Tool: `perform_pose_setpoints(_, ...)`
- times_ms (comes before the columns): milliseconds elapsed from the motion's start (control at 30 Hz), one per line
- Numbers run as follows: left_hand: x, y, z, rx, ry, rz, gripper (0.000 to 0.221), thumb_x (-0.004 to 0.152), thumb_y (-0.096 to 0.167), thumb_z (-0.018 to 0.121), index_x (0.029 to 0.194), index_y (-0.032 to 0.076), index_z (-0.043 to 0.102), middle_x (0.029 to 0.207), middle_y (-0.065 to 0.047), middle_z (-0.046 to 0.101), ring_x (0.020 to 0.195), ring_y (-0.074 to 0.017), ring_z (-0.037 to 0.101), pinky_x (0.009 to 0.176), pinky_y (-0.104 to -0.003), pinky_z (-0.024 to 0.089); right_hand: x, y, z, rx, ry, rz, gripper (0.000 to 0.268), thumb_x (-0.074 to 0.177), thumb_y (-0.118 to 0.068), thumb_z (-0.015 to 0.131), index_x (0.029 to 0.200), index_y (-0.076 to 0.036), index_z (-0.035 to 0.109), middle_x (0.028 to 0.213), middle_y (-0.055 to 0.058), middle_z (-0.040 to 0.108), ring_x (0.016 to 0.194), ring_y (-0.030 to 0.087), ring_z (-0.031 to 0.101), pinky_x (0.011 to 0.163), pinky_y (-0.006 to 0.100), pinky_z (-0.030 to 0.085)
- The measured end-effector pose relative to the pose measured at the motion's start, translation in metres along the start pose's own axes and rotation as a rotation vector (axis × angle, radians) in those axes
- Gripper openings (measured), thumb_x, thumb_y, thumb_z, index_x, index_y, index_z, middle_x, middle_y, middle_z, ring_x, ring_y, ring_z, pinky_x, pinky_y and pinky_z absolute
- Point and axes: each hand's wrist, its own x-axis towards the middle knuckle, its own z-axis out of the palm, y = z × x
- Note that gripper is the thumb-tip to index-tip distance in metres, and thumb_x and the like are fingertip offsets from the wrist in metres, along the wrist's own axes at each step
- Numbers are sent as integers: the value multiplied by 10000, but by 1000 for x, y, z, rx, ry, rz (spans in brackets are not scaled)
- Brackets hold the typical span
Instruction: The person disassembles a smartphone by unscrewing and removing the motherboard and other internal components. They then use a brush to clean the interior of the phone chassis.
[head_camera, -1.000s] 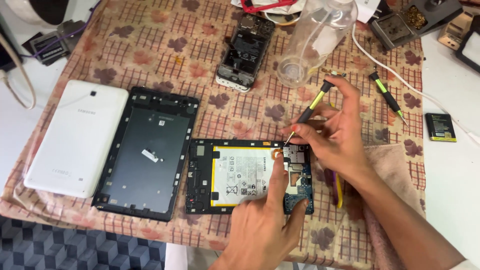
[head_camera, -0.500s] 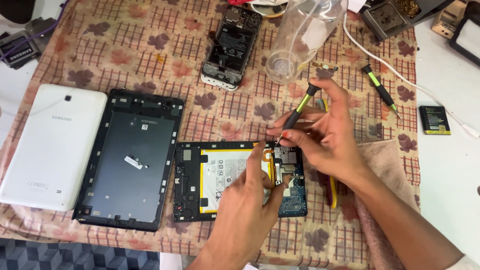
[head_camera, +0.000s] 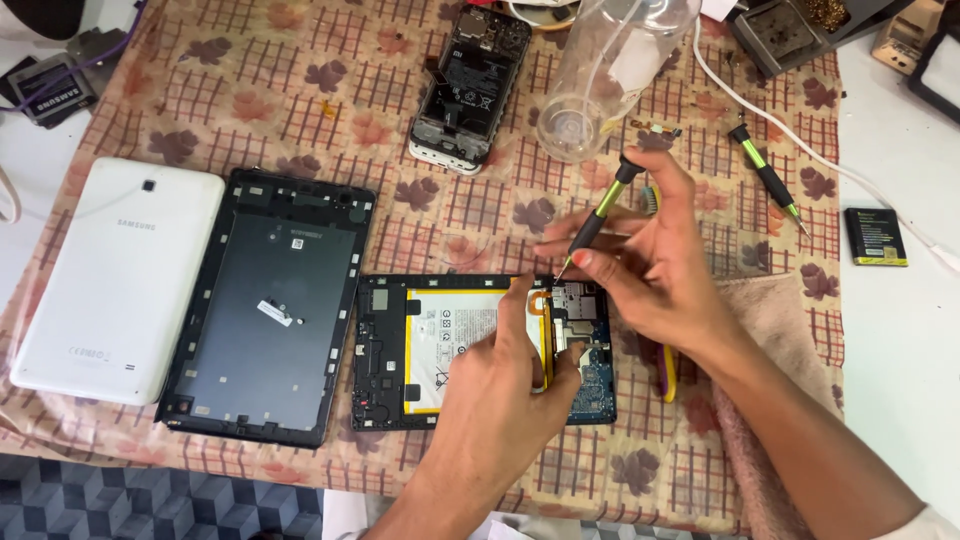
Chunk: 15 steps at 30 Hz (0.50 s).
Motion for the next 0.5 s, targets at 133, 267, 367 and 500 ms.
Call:
perform_pose_setpoints(133,0,2,-3,-13,-7,-12,668,857,151,741,1407,-57,423,509,-127,631,450,-328,677,452,-422,533,-1,1,7,-121,112,24,844,947,54,717,1569,-136,179,1105,237,646,965,331,763,833,437,666)
perform_pose_setpoints(267,-1,3,-6,-2,-2,11,639,855,145,739,1381,-80,455,494,-118,625,437,-308,673,442,-415,525,0,-7,2,-88,59,67,788,1000,46,651,1585,-155,163,1165,199,717,1075,310,795,842,403,670)
perform_pose_setpoints(367,-2,5,-7,2,-5,23,620,852,135,731,1370,-87,471,499,-116,626,438,-300,675,442,-409,524,1,-8,5,-150,26,28,830,960,72,655,1565,-155,134,1219,204,671,1085,305,765,728,360,657)
perform_pose_setpoints(500,-2,7,-10,-3,-14,22,630,847,126,729,1383,-92,479,505,-116,636,438,-287,681,453,-395,530,-1,-5,13,-161,124,-2,849,966,101,703,1592,-167,195,1063,225,592,955,309,745,893,402,698)
